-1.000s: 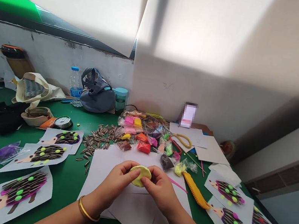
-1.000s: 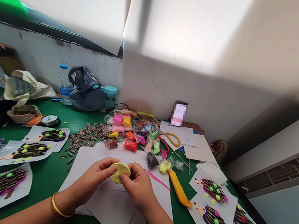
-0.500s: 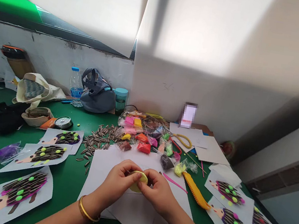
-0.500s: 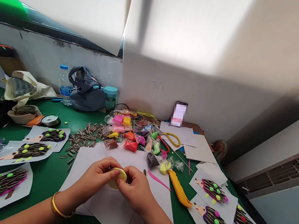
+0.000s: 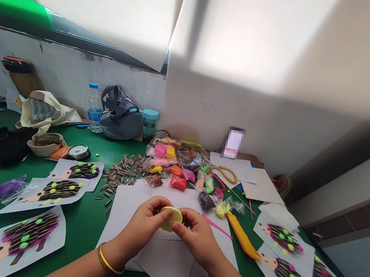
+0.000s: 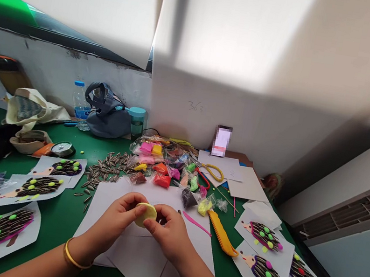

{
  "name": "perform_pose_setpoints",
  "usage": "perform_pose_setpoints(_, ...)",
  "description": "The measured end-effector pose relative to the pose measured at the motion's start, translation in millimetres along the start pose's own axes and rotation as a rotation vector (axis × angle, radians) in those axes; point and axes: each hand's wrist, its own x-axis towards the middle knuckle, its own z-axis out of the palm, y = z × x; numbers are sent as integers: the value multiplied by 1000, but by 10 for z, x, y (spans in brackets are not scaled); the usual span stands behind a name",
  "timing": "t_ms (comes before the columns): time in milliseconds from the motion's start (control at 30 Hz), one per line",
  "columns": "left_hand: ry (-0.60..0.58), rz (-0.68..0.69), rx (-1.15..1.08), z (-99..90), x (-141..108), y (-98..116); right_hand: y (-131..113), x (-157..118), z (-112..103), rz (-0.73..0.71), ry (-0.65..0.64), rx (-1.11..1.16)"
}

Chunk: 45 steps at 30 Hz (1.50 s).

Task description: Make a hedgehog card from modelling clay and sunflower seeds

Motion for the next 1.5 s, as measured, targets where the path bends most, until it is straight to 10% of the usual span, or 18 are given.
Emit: perform_pose_setpoints(1500, 2, 4, 116, -20, 23, -108, -43, -6, 8, -18, 70, -298)
